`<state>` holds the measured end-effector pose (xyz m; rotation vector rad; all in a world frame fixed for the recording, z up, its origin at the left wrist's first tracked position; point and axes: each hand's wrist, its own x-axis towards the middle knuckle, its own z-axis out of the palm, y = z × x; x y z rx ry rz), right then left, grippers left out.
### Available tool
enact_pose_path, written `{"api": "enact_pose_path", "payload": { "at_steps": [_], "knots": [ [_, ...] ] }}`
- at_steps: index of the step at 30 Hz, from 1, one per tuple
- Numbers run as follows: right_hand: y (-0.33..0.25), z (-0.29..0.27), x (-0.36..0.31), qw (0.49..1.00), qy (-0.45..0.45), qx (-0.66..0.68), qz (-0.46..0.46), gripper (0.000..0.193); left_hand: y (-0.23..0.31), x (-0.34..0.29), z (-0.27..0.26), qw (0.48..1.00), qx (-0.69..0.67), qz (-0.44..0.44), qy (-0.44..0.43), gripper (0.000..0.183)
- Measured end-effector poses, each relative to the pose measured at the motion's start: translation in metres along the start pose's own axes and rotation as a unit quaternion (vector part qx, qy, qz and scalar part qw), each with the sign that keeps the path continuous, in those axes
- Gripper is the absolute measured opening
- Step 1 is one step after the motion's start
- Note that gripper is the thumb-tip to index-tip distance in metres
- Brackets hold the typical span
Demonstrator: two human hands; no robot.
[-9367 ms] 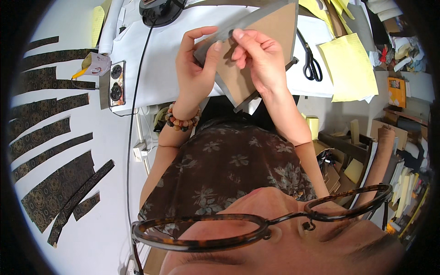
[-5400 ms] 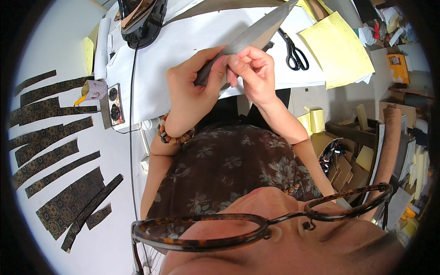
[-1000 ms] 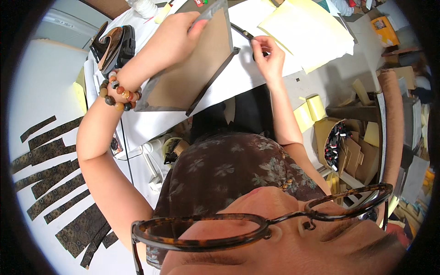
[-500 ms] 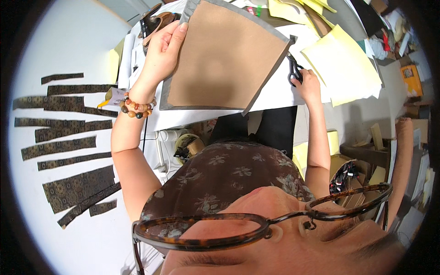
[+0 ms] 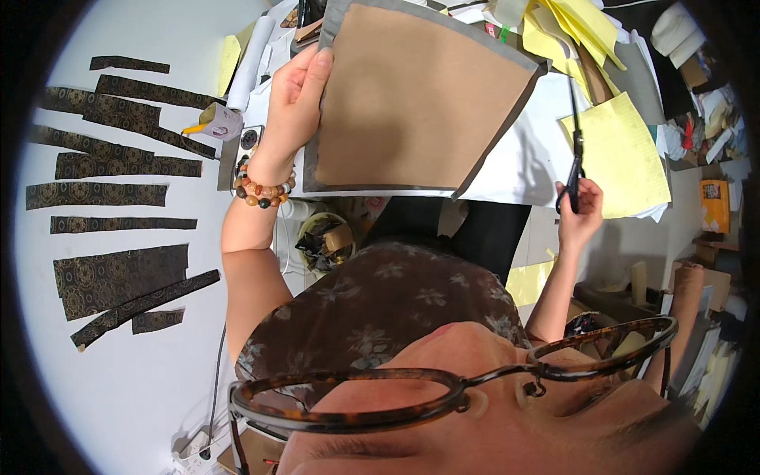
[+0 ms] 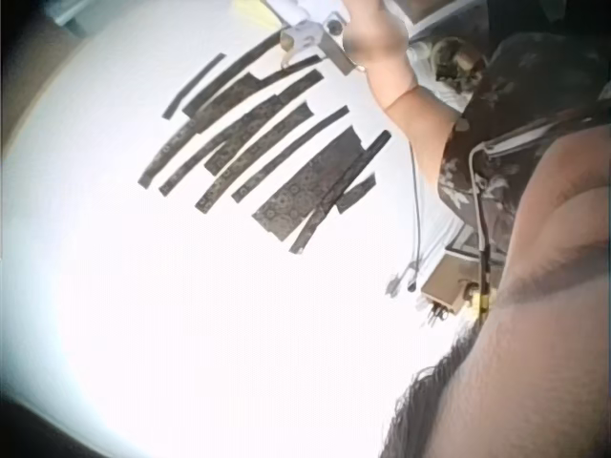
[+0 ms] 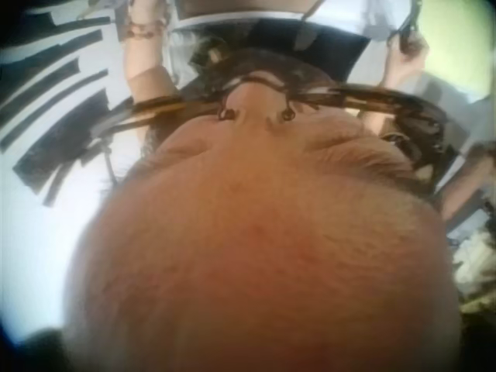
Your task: The person trims the edges of a rectangular piece of brown fabric using scissors. They repeatedly fold the edges, cut off small strips, and smooth the fabric on the table.
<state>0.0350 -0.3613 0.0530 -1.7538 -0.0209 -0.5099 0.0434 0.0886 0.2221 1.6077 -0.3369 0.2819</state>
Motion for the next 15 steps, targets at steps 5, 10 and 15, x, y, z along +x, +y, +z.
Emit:
{"api": "enact_pose_path", "payload": {
  "at_steps": [5, 10, 15],
  "knots": [
    [-0.083, 0.017, -0.006, 0.972, -0.161, 0.166, 0.039, 0.050, -0.010, 0.004, 0.023, 1.000, -0.008, -0.009, -0.006, 0.033],
    [-0.093, 0.042, -0.017, 0.901, -0.311, 0.287, 0.096, 0.049, -0.017, 0.009, 0.052, 0.999, -0.051, -0.013, -0.014, 0.029],
    [-0.091, 0.048, -0.013, 0.841, -0.361, 0.358, 0.185, 0.049, -0.015, 0.007, 0.064, 0.999, -0.045, 0.002, -0.020, 0.028]
  ]
}}
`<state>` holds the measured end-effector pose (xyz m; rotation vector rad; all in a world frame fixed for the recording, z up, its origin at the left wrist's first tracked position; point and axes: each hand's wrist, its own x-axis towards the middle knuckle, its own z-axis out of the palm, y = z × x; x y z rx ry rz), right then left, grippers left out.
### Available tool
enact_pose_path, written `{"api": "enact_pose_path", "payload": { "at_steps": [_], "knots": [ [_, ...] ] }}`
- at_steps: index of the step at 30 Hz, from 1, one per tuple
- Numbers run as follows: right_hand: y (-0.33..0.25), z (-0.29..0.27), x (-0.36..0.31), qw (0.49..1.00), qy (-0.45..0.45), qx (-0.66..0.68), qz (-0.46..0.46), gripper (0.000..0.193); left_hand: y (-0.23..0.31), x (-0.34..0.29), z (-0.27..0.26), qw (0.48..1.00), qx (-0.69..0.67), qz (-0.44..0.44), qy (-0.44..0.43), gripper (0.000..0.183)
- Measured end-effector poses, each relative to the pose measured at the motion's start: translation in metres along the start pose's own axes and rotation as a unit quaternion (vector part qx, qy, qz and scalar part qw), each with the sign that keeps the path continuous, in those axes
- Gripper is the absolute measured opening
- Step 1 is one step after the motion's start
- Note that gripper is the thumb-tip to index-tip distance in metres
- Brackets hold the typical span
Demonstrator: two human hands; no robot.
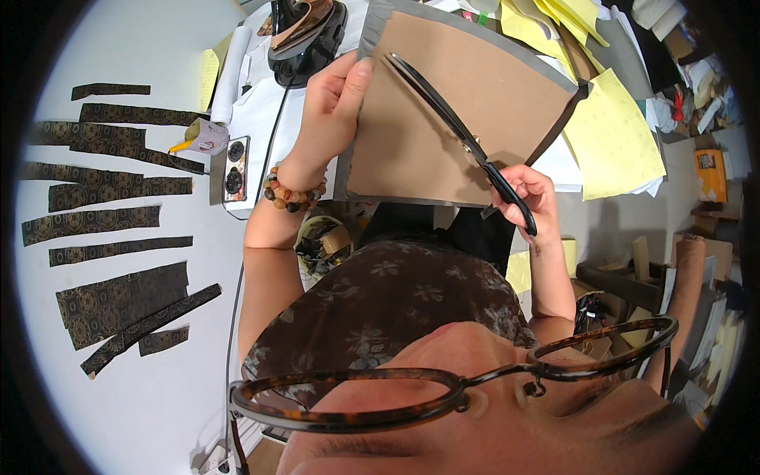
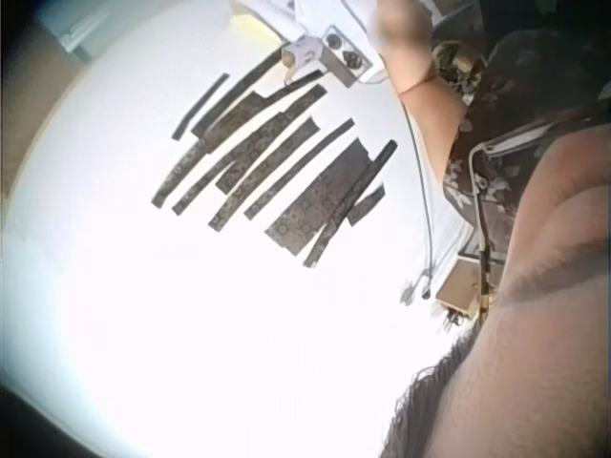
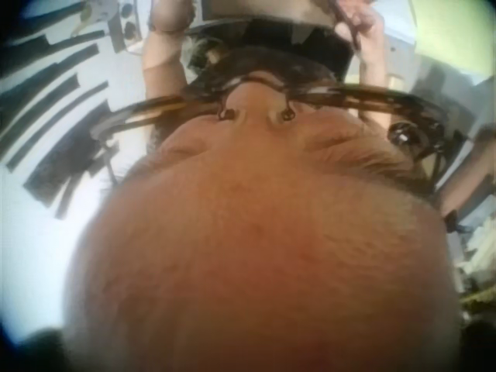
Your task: The person trims the edges of a rectangular piece of brown fabric using scissors. They repeatedly fold the edges, cut off small strips, and smooth the fabric on the table.
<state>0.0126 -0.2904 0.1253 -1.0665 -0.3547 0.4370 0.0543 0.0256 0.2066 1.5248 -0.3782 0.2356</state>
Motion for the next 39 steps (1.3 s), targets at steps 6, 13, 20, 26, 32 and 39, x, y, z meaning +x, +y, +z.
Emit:
{"api": "enact_pose_path", "payload": {
  "at_steps": [6, 13, 20, 26, 32, 39],
  "knots": [
    [-0.004, 0.001, 0.001, 0.998, -0.015, 0.056, 0.031, 0.049, 0.001, 0.002, 0.010, 1.000, 0.007, 0.020, -0.021, 0.030],
    [0.002, 0.001, 0.004, 0.990, -0.029, 0.133, 0.029, 0.058, -0.002, 0.002, 0.012, 0.997, 0.049, 0.013, -0.050, 0.032],
    [0.009, -0.003, 0.002, 0.984, -0.040, 0.170, 0.045, 0.057, 0.001, 0.003, 0.019, 0.996, 0.052, 0.038, -0.058, 0.032],
    [0.004, -0.007, -0.008, 0.992, -0.033, 0.125, -0.002, 0.054, -0.001, 0.004, 0.012, 0.996, 0.064, 0.045, -0.038, 0.029],
    [-0.001, -0.087, -0.012, 0.880, 0.359, -0.125, -0.286, 0.030, 0.007, 0.001, -0.003, 0.999, 0.047, 0.018, 0.014, 0.027],
    [0.056, -0.130, 0.014, 0.647, 0.380, -0.654, -0.095, 0.037, 0.005, -0.004, -0.001, 0.998, 0.052, -0.007, 0.017, 0.027]
  ]
}}
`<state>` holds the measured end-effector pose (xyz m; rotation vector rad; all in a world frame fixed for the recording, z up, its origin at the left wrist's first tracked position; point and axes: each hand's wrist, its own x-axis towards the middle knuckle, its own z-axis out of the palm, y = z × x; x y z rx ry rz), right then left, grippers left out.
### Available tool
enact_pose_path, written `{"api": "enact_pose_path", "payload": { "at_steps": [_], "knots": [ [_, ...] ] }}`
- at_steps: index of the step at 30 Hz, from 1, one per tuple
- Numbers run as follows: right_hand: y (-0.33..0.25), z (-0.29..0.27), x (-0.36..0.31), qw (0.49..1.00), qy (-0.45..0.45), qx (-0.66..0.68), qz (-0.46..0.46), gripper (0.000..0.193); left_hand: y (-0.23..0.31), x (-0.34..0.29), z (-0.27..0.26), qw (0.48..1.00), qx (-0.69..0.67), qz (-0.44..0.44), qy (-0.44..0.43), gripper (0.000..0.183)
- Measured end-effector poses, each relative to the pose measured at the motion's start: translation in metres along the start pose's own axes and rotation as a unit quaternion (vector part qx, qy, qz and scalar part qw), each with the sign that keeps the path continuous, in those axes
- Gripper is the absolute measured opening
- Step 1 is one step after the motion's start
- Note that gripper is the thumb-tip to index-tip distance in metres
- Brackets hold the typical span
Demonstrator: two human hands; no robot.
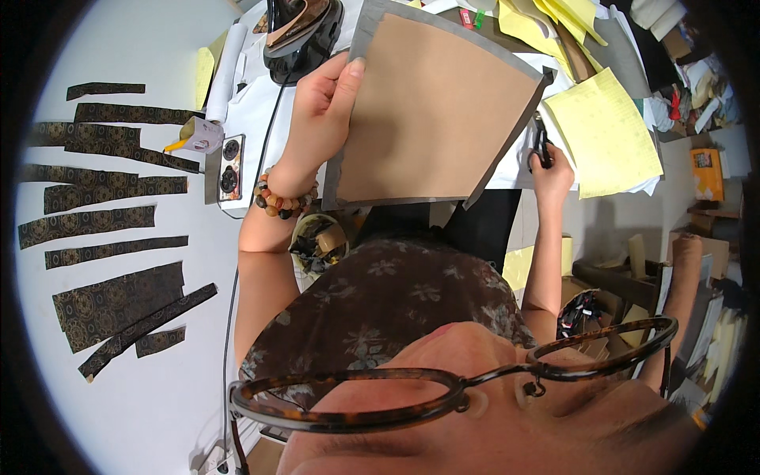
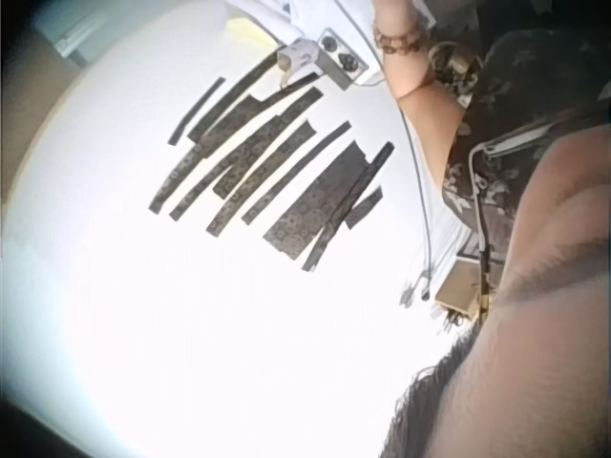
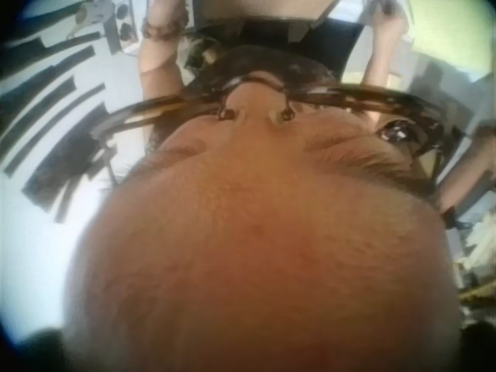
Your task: The person trims the edges of a rectangular piece of brown fabric using scissors. They repeatedly fold the edges, cut off small strips, and smooth the fabric on the table.
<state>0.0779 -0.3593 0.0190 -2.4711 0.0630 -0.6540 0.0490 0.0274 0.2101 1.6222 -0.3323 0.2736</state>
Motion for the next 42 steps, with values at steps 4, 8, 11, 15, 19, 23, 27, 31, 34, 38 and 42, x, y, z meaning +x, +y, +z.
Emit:
{"api": "enact_pose_path", "payload": {
  "at_steps": [4, 8, 11, 15, 19, 23, 27, 31, 34, 38, 42],
  "knots": [
    [-0.013, -0.005, 0.014, 0.984, -0.071, -0.132, -0.094, 0.034, 0.000, -0.003, 0.005, 0.999, 0.035, 0.024, -0.005, 0.029],
    [-0.108, -0.047, 0.034, 0.990, 0.041, 0.028, -0.134, 0.026, 0.001, -0.008, 0.008, 0.997, 0.078, 0.018, -0.012, 0.030],
    [-0.172, -0.051, 0.034, 0.921, -0.032, 0.348, -0.174, 0.016, 0.011, -0.004, 0.016, 0.978, 0.196, 0.057, -0.038, 0.028],
    [-0.205, -0.033, 0.043, 0.870, -0.034, 0.454, -0.190, 0.010, 0.028, 0.016, 0.024, 0.948, 0.279, 0.061, -0.139, 0.028],
    [-0.183, -0.004, 0.073, 0.904, 0.057, 0.365, -0.215, 0.062, 0.025, 0.033, 0.031, 0.913, 0.332, 0.065, -0.227, 0.026],
    [-0.151, 0.028, 0.060, 0.750, -0.214, 0.625, -0.042, 0.024, 0.025, 0.045, 0.042, 0.893, 0.353, 0.001, -0.280, 0.027],
    [-0.147, 0.032, 0.054, 0.718, -0.178, 0.672, -0.014, 0.020, 0.018, 0.060, 0.053, 0.910, 0.285, -0.010, -0.300, 0.031],
    [-0.148, 0.034, 0.051, 0.720, -0.156, 0.676, -0.009, 0.019, 0.016, 0.075, 0.063, 0.892, 0.325, -0.014, -0.314, 0.037],
    [-0.150, 0.037, 0.050, 0.717, -0.140, 0.683, -0.024, 0.018, 0.020, 0.078, 0.067, 0.875, 0.361, -0.020, -0.321, 0.034],
    [-0.155, 0.040, 0.048, 0.720, -0.126, 0.682, -0.031, 0.018, 0.025, 0.075, 0.068, 0.879, 0.368, -0.039, -0.300, 0.035],
    [-0.153, 0.044, 0.048, 0.743, -0.119, 0.657, -0.047, 0.019, 0.028, 0.074, 0.068, 0.872, 0.385, -0.032, -0.301, 0.032]
  ]
}}
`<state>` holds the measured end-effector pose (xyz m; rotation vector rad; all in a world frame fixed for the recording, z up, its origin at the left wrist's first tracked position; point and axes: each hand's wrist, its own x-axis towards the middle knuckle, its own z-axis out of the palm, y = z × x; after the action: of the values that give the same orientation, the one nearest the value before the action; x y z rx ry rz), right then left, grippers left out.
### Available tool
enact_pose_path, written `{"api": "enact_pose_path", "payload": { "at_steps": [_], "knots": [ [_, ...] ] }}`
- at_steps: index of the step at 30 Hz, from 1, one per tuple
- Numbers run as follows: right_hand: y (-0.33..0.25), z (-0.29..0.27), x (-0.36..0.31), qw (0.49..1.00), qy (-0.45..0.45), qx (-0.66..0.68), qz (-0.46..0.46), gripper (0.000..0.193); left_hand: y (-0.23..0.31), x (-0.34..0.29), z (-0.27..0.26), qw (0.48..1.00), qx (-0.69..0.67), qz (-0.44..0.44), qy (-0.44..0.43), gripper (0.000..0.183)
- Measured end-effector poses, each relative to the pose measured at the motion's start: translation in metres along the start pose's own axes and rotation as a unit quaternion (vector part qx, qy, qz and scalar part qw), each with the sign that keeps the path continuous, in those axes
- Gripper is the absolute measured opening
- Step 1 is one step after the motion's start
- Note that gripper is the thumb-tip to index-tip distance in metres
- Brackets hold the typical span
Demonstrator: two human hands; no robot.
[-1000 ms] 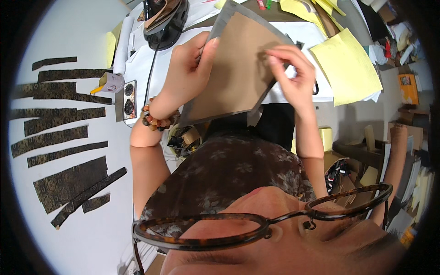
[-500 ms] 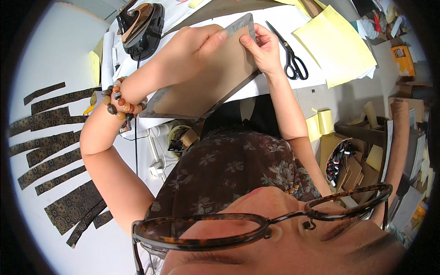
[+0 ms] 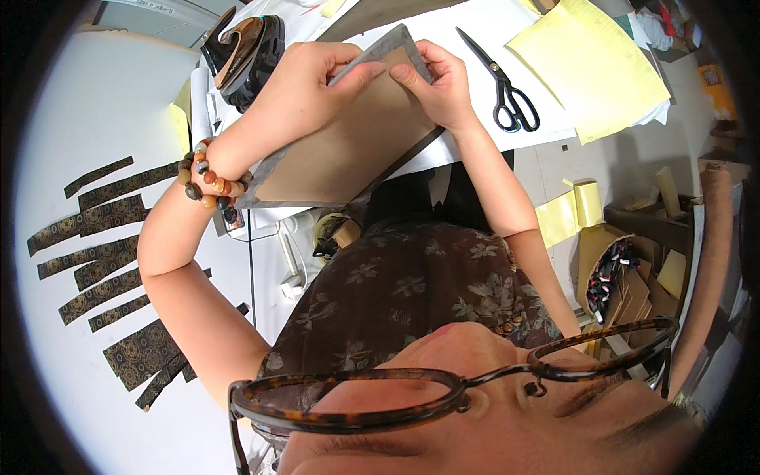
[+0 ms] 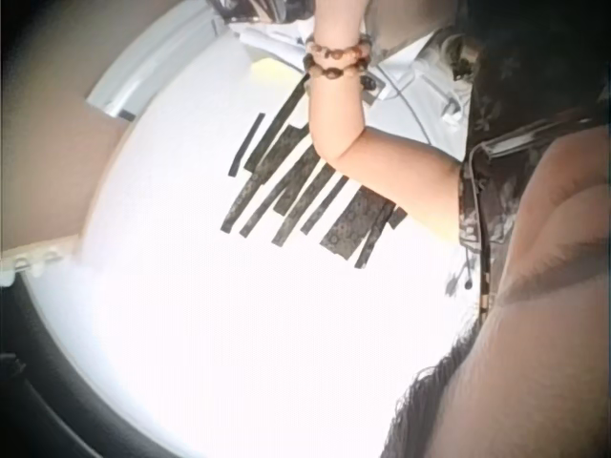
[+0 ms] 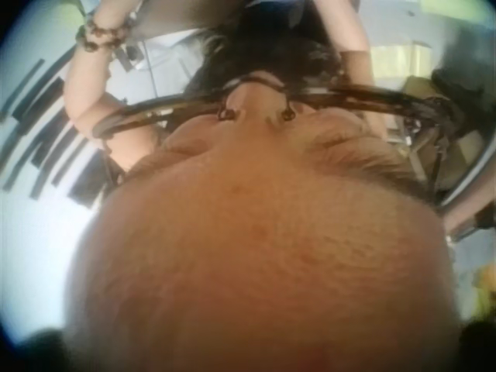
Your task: The person trims the edges of a rectangular piece of brown fabric using scissors. They repeatedly fold the edges, cut off small strips, and smooth the fabric on the table.
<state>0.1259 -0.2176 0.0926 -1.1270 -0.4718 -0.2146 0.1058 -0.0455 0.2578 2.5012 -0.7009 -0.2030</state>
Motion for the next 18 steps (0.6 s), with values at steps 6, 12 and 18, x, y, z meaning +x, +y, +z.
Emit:
{"api": "enact_pose_path", "payload": {
  "at_steps": [6, 12, 18],
  "knots": [
    [0.007, -0.004, 0.002, 1.000, -0.007, -0.008, -0.019, 0.019, 0.003, 0.014, 0.002, 0.999, 0.034, 0.010, 0.010, 0.030],
    [0.004, 0.000, 0.002, 1.000, -0.010, -0.002, -0.029, 0.018, -0.006, 0.011, 0.003, 0.999, 0.049, 0.011, -0.004, 0.030],
    [0.005, 0.006, 0.007, 1.000, -0.008, 0.000, -0.025, 0.025, -0.005, -0.020, -0.040, 0.975, -0.167, -0.105, -0.099, 0.035]
  ]
}}
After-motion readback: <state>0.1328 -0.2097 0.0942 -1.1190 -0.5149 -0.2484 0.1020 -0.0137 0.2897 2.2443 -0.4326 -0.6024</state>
